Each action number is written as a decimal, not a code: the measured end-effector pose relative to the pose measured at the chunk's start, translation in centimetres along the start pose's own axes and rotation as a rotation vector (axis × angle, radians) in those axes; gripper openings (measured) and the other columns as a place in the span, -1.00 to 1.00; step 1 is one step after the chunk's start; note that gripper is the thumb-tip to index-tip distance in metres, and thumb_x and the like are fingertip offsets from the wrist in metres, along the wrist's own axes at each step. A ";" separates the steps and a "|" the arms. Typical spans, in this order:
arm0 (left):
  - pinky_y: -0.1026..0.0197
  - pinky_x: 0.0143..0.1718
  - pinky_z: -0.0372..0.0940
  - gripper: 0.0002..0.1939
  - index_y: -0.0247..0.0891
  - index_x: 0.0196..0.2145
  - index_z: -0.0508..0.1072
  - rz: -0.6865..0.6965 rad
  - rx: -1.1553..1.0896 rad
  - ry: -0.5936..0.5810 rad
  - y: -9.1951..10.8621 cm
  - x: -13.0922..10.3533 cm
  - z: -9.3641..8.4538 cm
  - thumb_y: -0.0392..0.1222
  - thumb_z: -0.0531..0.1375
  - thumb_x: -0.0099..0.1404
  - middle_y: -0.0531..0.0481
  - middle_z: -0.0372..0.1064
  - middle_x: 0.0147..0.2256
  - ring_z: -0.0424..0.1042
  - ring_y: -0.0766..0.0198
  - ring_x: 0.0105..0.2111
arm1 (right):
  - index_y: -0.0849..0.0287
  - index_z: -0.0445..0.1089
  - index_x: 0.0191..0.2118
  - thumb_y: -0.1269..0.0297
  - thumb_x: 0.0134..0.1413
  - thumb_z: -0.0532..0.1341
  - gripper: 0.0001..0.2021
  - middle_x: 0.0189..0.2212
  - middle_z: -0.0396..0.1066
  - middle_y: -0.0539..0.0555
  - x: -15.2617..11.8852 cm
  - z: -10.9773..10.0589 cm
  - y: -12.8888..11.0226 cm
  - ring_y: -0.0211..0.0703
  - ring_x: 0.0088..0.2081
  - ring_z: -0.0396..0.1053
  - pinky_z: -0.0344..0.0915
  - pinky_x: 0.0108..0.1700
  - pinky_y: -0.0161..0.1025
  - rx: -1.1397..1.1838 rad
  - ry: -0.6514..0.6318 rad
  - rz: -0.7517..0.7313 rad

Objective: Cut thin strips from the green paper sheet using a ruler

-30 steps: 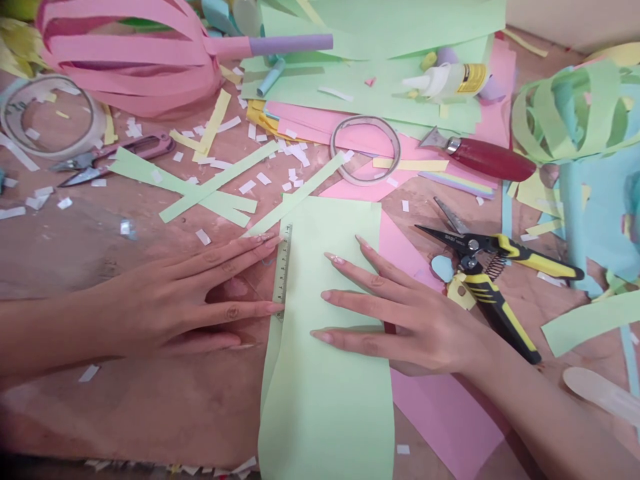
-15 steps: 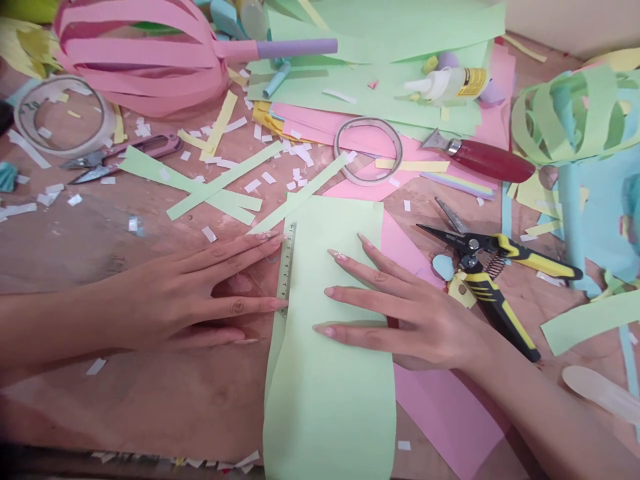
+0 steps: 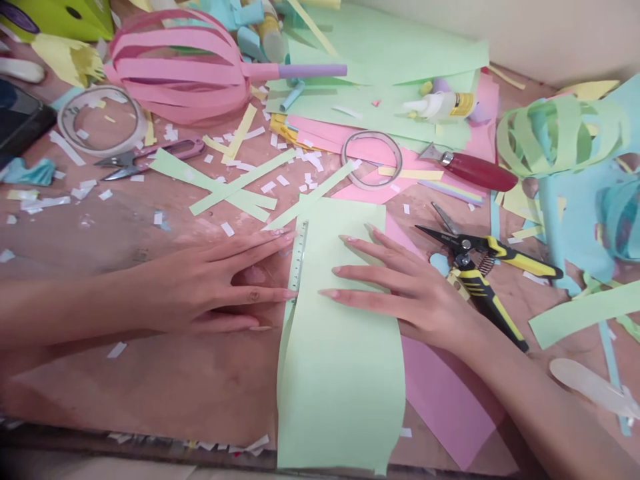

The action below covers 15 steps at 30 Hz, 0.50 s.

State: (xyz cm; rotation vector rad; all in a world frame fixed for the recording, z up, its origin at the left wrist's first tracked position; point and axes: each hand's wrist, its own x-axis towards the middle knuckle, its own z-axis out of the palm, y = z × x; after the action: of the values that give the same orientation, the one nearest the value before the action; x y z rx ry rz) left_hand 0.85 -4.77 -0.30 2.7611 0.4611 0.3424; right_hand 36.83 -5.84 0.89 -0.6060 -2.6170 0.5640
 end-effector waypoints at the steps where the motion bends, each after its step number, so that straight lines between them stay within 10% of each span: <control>1: -0.19 0.29 0.35 -0.50 -0.09 0.38 0.43 0.003 -0.001 0.001 0.0 0.0 0.1 0.03 0.17 0.58 -0.47 0.05 0.48 0.18 -0.27 0.45 | 0.06 0.51 0.26 0.35 0.38 0.30 -0.61 0.20 0.57 0.16 0.0 0.2 0.0 0.19 0.48 0.20 0.10 0.54 0.33 0.001 -0.006 -0.003; 15: -0.13 0.27 0.36 -0.49 -0.05 0.41 0.39 -0.006 0.021 -0.026 0.0 -0.2 0.1 0.03 0.17 0.58 -0.44 0.08 0.47 0.12 -0.18 0.49 | 0.09 0.50 0.28 0.44 0.43 0.19 -0.60 0.25 0.51 0.18 -0.5 0.5 0.3 0.25 0.51 0.14 0.09 0.52 0.42 0.039 -0.024 -0.018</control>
State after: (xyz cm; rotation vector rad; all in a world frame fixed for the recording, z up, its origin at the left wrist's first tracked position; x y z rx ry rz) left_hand 0.67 -4.88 -0.38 2.7808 0.4690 0.3011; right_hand 37.14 -5.97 0.14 -0.5667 -2.6249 0.6186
